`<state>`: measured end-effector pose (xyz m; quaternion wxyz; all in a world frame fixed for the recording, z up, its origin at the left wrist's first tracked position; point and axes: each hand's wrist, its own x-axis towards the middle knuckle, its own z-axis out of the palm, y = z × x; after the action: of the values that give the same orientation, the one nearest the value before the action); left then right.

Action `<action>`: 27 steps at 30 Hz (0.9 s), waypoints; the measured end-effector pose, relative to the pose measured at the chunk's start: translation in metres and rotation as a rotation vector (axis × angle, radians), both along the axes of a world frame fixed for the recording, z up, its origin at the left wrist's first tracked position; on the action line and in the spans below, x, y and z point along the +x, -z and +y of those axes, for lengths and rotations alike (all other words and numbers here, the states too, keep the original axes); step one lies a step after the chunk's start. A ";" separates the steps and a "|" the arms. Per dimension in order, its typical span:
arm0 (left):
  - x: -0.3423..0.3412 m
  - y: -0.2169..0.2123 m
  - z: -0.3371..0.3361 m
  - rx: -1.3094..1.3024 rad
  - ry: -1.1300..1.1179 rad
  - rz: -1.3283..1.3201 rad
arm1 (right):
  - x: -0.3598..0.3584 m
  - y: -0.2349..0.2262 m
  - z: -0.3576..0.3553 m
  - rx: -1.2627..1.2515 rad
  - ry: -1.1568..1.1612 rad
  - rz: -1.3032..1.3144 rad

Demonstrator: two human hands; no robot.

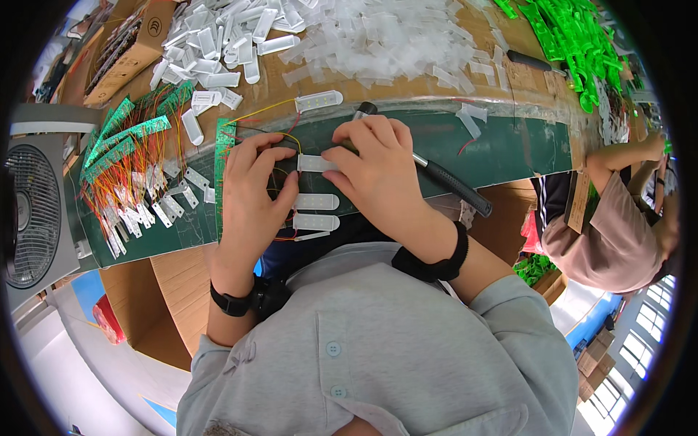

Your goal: Assembling LED light modules by inserting internal components and securing housings with a hammer.

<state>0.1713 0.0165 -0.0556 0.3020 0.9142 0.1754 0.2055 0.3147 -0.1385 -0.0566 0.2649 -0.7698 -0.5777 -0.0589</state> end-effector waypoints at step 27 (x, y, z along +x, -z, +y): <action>-0.008 -0.013 0.002 -0.375 -0.074 -0.117 | 0.005 0.005 0.018 0.281 -0.213 0.107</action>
<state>0.1634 0.0190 -0.0427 0.4687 0.8215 0.2264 0.2329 0.3200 -0.1207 -0.0618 0.4048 -0.6618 -0.6271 -0.0698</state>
